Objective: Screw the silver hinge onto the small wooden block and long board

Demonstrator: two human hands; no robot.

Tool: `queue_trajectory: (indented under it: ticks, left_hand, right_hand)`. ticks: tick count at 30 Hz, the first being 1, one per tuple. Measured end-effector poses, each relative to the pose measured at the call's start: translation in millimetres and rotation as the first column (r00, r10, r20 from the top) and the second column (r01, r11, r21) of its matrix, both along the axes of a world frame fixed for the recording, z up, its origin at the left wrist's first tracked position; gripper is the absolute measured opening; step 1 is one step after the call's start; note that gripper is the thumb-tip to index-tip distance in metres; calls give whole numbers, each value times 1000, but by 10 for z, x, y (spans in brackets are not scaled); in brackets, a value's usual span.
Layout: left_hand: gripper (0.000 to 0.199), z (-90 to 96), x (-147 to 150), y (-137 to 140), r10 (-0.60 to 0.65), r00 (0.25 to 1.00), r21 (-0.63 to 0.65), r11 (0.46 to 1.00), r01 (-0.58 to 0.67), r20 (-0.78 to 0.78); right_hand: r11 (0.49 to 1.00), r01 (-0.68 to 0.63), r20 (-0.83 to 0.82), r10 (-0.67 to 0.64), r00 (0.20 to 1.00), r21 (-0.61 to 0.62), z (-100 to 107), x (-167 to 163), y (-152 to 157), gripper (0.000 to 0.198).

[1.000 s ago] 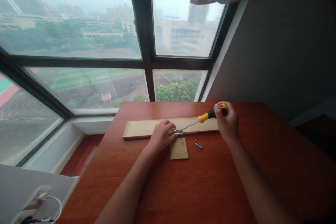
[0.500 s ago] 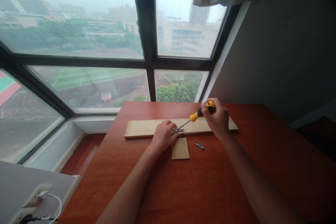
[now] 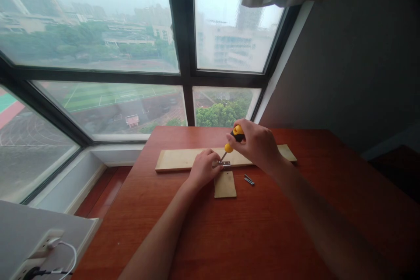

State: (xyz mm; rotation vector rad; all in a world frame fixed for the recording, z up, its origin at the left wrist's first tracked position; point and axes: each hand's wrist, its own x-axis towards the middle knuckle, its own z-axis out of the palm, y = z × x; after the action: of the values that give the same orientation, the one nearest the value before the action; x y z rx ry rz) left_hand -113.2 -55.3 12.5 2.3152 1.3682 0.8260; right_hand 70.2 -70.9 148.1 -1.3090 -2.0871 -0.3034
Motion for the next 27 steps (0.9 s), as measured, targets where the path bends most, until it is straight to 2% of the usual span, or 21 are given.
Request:
queue_trajectory:
  ticks: [3, 7, 12, 14, 16, 19, 21, 23, 25, 27]
  left_hand:
    - [10, -8, -12, 13, -18, 1000, 4, 1000, 18, 25]
    - [8, -23, -20, 25, -25, 998, 7, 1000, 25, 55]
    - [5, -36, -24, 40, -40, 994, 4, 999, 40, 105]
    - [4, -37, -24, 46, -46, 993, 3, 999, 46, 113]
    - [4, -35, -24, 51, -50, 992, 1, 999, 50, 117]
    - [5, -30, -24, 55, -56, 991, -4, 998, 57, 119]
    - [4, -29, -22, 57, -57, 991, -6, 998, 59, 118]
    - [4, -31, -20, 59, -59, 991, -5, 998, 60, 121]
    - [4, -39, -19, 62, -63, 990, -3, 998, 64, 129]
    - [4, -51, -20, 67, -60, 988, -3, 998, 61, 140]
  right_hand:
    - [998, 4, 146, 5, 989, -60, 146, -129, -14, 25]
    - [990, 121, 283, -96, 954, -73, 247, -245, -18, 30]
    - [968, 237, 320, -201, 926, -78, 276, -292, 3, 38]
    - [967, 226, 295, -184, 938, -115, 282, -284, 13, 33]
    - [973, 160, 240, -118, 964, -165, 290, -264, 19, 25]
    - [969, 2, 136, 33, 990, -247, 309, -231, 14, 31]
    - [960, -47, 105, 79, 991, -276, 329, -223, 2, 31]
    - [964, 3, 138, 35, 990, -267, 349, -230, -8, 24]
    - [966, 76, 194, -28, 981, -245, 362, -246, -8, 27]
    - [964, 69, 208, -15, 978, -256, 366, -258, 0, 25]
